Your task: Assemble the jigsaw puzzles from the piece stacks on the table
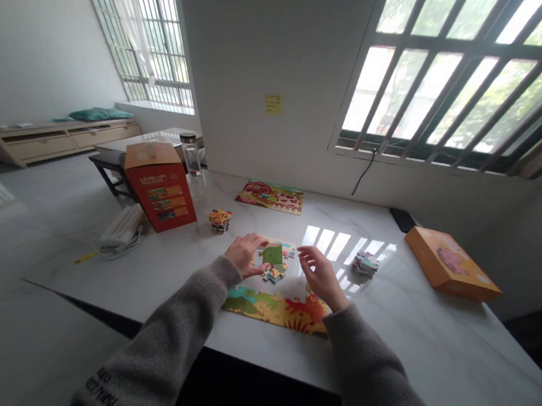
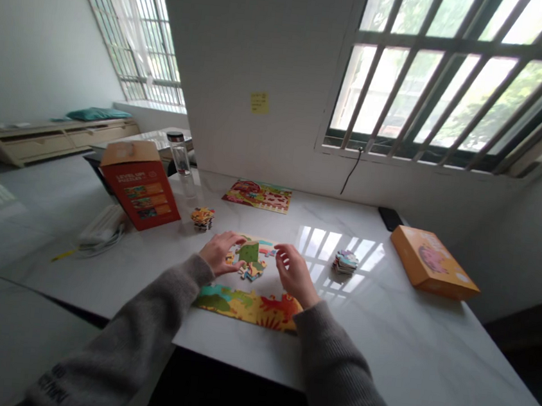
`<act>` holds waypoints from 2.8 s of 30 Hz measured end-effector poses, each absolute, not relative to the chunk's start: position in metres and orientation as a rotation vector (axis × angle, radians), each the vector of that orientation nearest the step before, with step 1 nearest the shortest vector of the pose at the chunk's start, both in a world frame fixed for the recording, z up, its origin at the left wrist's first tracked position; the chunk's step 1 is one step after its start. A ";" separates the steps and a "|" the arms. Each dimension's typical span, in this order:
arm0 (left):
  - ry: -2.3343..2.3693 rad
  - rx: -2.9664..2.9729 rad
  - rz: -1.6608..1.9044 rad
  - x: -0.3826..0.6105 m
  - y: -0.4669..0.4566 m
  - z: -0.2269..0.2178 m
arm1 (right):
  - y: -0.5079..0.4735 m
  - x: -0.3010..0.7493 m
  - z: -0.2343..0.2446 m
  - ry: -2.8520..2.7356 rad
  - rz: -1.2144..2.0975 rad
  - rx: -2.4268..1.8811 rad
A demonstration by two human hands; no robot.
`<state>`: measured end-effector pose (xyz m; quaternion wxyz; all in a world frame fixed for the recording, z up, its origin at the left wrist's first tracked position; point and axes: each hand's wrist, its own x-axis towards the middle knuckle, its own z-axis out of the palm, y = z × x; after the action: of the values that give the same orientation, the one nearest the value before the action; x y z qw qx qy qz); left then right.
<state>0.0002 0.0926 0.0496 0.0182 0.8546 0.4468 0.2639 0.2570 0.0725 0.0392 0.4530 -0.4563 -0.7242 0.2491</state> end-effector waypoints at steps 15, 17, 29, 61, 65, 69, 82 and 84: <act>1.544 2.597 0.655 -0.051 0.106 0.035 | 0.073 0.264 0.023 -2.150 0.473 -1.268; 1.589 2.584 0.606 -0.066 0.106 0.027 | 0.073 0.255 0.025 -2.207 0.474 -1.297; 1.535 2.533 0.603 -0.044 0.100 0.025 | 0.076 0.213 0.025 -2.285 0.327 -1.442; 0.933 1.413 1.330 0.027 0.101 0.020 | 0.064 0.242 0.045 -2.012 0.550 -0.872; 0.900 1.397 1.299 0.027 0.101 0.020 | 0.062 0.244 0.044 -2.162 0.377 -0.832; 0.873 1.367 1.259 0.027 0.099 0.020 | 0.061 0.244 0.043 -2.236 0.267 -0.879; 0.908 1.451 1.213 0.024 0.099 0.022 | 0.060 0.352 0.018 -2.131 0.382 -1.194; 0.900 1.482 1.183 0.023 0.099 0.019 | 0.060 0.363 0.010 -2.159 0.364 -1.238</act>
<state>0.0234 0.0991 0.0194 0.4980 0.6121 0.3719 0.4888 0.3628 0.0602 0.0102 0.3082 -0.4683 -0.8165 0.1377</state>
